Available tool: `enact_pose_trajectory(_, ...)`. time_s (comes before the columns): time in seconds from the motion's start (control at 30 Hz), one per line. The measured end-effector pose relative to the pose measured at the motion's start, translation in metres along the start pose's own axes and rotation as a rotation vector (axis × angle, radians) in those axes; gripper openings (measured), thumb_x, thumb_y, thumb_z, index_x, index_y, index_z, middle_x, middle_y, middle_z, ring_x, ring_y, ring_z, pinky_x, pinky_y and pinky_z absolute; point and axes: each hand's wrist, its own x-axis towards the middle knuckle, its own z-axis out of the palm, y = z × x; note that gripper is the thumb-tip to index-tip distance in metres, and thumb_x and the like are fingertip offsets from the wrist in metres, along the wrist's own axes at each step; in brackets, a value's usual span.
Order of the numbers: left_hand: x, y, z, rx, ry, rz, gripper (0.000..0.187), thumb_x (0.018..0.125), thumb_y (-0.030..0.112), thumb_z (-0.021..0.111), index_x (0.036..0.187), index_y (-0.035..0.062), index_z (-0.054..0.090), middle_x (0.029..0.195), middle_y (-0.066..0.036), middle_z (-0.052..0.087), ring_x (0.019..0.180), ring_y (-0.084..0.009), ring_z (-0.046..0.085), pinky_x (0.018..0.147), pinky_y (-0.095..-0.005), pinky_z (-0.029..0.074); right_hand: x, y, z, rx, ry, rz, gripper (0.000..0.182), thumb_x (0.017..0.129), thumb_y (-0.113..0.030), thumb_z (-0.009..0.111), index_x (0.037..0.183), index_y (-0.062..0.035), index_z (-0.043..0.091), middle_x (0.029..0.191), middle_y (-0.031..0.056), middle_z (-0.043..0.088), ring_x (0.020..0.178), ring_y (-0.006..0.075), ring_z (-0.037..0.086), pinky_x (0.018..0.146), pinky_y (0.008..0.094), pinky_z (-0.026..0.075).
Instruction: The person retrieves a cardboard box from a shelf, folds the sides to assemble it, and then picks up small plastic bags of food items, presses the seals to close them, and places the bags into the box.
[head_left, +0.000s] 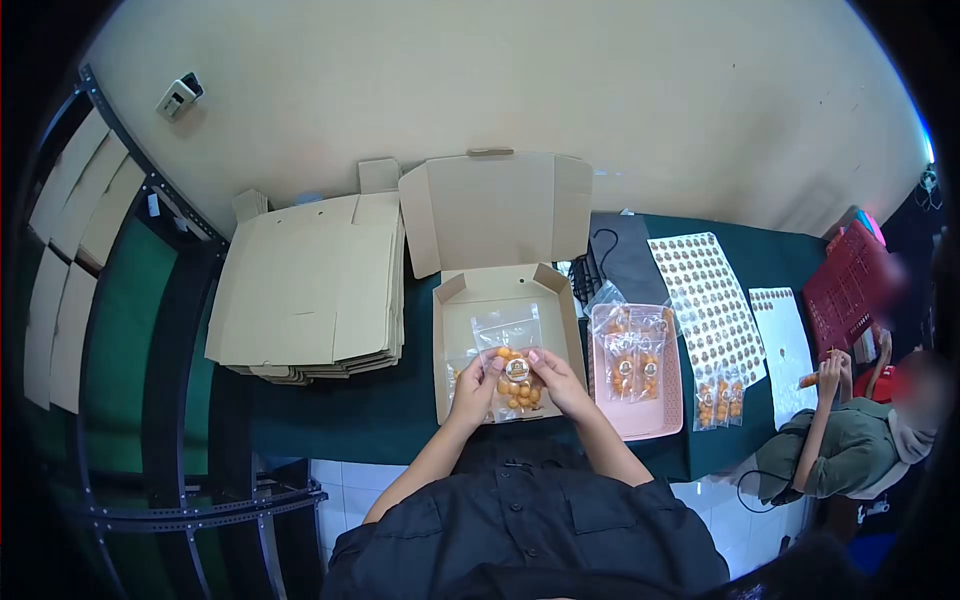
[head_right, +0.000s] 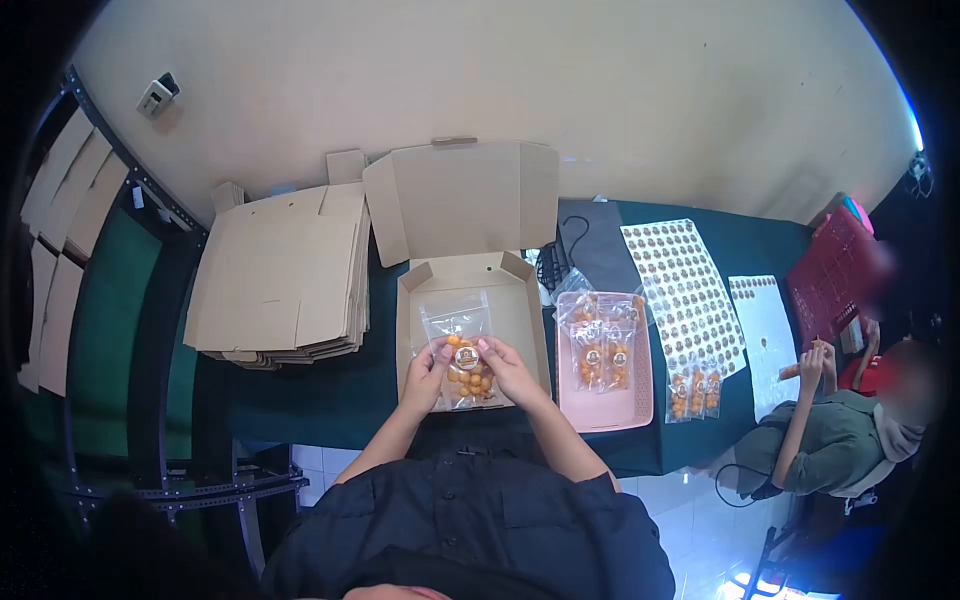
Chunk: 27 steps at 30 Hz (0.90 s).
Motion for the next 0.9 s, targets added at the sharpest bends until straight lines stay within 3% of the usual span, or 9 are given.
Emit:
enact_pose_trajectory(0.1, -0.004, -0.009, 0.002, 0.148, -0.013, -0.007, 0.028, 0.089, 0.017, 0.052, 0.11, -0.0015, 0.049, 0.101, -0.008, 0.057, 0.094, -0.0117, 0.054, 0.082, -0.0245, 0.042, 0.005, 0.011, -0.001, -0.007, 0.094, -0.016, 0.036, 0.092, -0.031, 0.045, 0.109, -0.0005, 0.052, 0.094, 0.0041, 0.058, 0.082, 0.0081, 0.053, 0.066, 0.0226, 0.043)
enact_pose_trajectory(0.13, -0.005, -0.011, 0.004, 0.294, -0.012, 0.021, 0.028, 0.091, 0.019, 0.05, 0.11, -0.0012, 0.049, 0.1, -0.008, 0.057, 0.093, -0.0116, 0.054, 0.082, -0.0246, 0.042, 0.005, 0.013, 0.002, -0.155, 0.088, -0.164, 0.037, 0.092, -0.032, 0.045, 0.108, 0.0008, 0.052, 0.092, 0.0035, 0.059, 0.08, 0.0074, 0.053, 0.065, 0.0214, 0.043)
enact_pose_trajectory(0.23, -0.003, -0.008, 0.008, 0.218, -0.069, 0.098, 0.029, 0.091, 0.021, 0.049, 0.11, -0.0002, 0.047, 0.098, -0.007, 0.057, 0.092, -0.0114, 0.054, 0.082, -0.0249, 0.042, -0.006, 0.011, 0.004, -0.222, 0.118, -0.113, 0.038, 0.092, -0.033, 0.044, 0.107, 0.0011, 0.052, 0.091, 0.0032, 0.059, 0.081, 0.0079, 0.055, 0.067, 0.0218, 0.044)
enact_pose_trajectory(0.37, 0.0, -0.018, 0.004, 0.057, -0.075, -0.003, 0.027, 0.09, 0.017, 0.051, 0.111, 0.0001, 0.046, 0.099, -0.007, 0.056, 0.091, -0.0114, 0.054, 0.081, -0.025, 0.042, -0.009, 0.02, -0.006, 0.116, 0.132, 0.058, 0.035, 0.09, -0.031, 0.051, 0.108, -0.0012, 0.053, 0.091, 0.0032, 0.059, 0.081, 0.008, 0.055, 0.066, 0.0207, 0.044)
enact_pose_trajectory(0.5, -0.004, -0.012, 0.004, 0.113, -0.133, -0.054, 0.041, 0.084, 0.017, 0.06, 0.116, -0.0004, 0.042, 0.104, -0.008, 0.053, 0.098, -0.013, 0.051, 0.084, -0.0272, 0.041, -0.016, 0.016, 0.001, -0.124, 0.106, -0.041, 0.037, 0.092, -0.034, 0.045, 0.11, -0.0021, 0.052, 0.094, 0.0041, 0.059, 0.083, 0.0095, 0.057, 0.066, 0.0207, 0.044)
enact_pose_trajectory(0.63, -0.009, 0.005, 0.004, 0.182, -0.286, -0.057, 0.052, 0.078, 0.012, 0.066, 0.12, 0.0017, 0.038, 0.107, -0.009, 0.052, 0.101, -0.0153, 0.051, 0.087, -0.0281, 0.041, -0.018, 0.025, 0.005, 0.008, 0.168, 0.005, 0.036, 0.091, -0.032, 0.048, 0.11, -0.0014, 0.051, 0.095, 0.0043, 0.059, 0.082, 0.0099, 0.057, 0.066, 0.0211, 0.045)
enact_pose_trajectory(0.7, -0.012, -0.002, 0.003, 0.223, -0.287, -0.047, 0.053, 0.078, 0.01, 0.065, 0.122, 0.0016, 0.037, 0.109, -0.01, 0.051, 0.102, -0.0164, 0.05, 0.088, -0.0285, 0.04, -0.016, 0.025, 0.002, 0.254, 0.196, 0.076, 0.034, 0.087, -0.024, 0.056, 0.11, 0.001, 0.05, 0.095, 0.0051, 0.059, 0.081, 0.0096, 0.056, 0.068, 0.0217, 0.045)
enact_pose_trajectory(0.8, -0.013, -0.011, 0.002, 0.189, -0.251, -0.051, 0.053, 0.078, 0.007, 0.064, 0.123, 0.0014, 0.036, 0.113, -0.01, 0.048, 0.106, -0.0166, 0.048, 0.089, -0.0284, 0.041, -0.017, 0.021, 0.006, -0.048, 0.148, -0.031, 0.033, 0.086, -0.02, 0.058, 0.109, 0.003, 0.05, 0.096, 0.0065, 0.059, 0.082, 0.0097, 0.056, 0.07, 0.0227, 0.045)
enact_pose_trajectory(0.9, -0.012, -0.016, 0.005, 0.069, -0.238, -0.065, 0.051, 0.079, 0.005, 0.063, 0.122, 0.0009, 0.036, 0.117, -0.011, 0.045, 0.112, -0.0164, 0.043, 0.091, -0.0288, 0.038, -0.016, 0.026, 0.009, 0.037, 0.183, -0.086, 0.034, 0.084, -0.017, 0.06, 0.109, 0.0045, 0.049, 0.096, 0.007, 0.059, 0.083, 0.0097, 0.056, 0.071, 0.0231, 0.045)
